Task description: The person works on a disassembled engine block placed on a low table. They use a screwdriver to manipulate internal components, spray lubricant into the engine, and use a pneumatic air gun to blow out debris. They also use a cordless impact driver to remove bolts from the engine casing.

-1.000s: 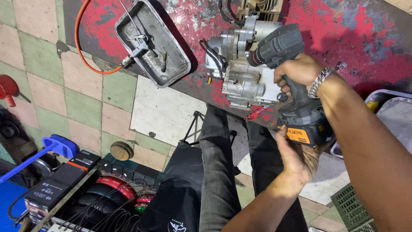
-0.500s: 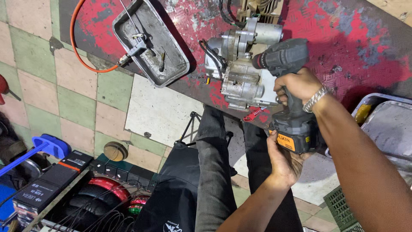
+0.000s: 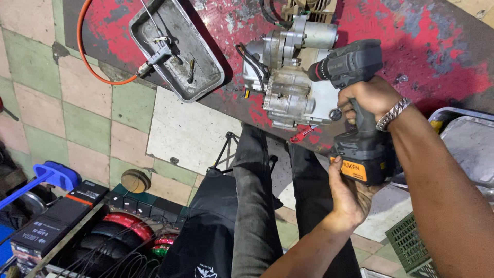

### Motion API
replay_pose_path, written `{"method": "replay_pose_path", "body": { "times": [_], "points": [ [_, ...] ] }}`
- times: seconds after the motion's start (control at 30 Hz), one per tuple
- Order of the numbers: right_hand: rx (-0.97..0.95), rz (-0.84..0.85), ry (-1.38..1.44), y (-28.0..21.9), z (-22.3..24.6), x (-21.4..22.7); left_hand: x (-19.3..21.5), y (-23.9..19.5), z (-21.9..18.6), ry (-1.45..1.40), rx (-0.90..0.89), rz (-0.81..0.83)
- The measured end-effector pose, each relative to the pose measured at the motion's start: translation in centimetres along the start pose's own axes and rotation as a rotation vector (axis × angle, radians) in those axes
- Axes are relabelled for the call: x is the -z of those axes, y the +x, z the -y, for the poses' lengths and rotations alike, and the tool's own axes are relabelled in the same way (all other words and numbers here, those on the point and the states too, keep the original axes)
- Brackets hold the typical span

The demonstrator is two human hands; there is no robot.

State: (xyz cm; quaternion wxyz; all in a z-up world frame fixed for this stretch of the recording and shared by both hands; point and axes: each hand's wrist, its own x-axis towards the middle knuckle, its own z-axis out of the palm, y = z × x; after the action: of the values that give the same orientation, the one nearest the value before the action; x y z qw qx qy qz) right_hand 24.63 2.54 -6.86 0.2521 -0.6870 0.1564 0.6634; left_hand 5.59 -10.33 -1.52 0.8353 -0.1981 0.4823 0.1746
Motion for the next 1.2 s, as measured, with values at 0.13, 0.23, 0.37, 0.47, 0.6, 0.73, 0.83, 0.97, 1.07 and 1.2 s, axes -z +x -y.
{"method": "replay_pose_path", "body": {
  "times": [0.13,0.23,0.37,0.47,0.6,0.73,0.83,0.97,1.07,1.2],
  "points": [
    [0.040,0.109,0.016,0.9,0.9,0.4,-1.0,1.2,0.0,-0.002,-0.033,0.062],
    [0.061,0.035,-0.018,1.2,0.7,0.4,-0.2,2.1,-0.2,-0.002,-0.003,-0.017],
    [0.132,0.055,-0.003,1.3,0.3,-0.2,1.2,2.8,-0.4,-0.111,-0.047,0.081],
    [0.169,0.013,-0.007,1.4,0.1,-1.7,1.0,3.1,-1.7,-0.057,-0.035,-0.035],
    [0.161,-0.047,-0.028,1.8,0.7,-1.6,0.5,3.2,-2.0,-0.060,-0.050,0.093],
    [-0.014,-0.017,0.073,1.1,-1.3,0.4,-0.1,0.7,-0.9,-0.002,0.037,-0.100],
    [0.021,0.141,0.266,1.4,-3.1,1.1,0.4,0.1,-2.1,0.137,-0.036,-0.070],
    [-0.026,0.245,0.307,2.8,-3.7,2.1,1.6,0.6,-2.3,0.167,-0.058,-0.116],
    [-0.036,0.299,0.351,3.6,-3.9,2.8,1.4,0.6,-2.0,0.213,-0.089,-0.151],
    [-0.046,0.386,0.375,4.9,-3.9,3.8,1.0,0.8,-1.5,0.214,-0.110,-0.147]
  ]
}}
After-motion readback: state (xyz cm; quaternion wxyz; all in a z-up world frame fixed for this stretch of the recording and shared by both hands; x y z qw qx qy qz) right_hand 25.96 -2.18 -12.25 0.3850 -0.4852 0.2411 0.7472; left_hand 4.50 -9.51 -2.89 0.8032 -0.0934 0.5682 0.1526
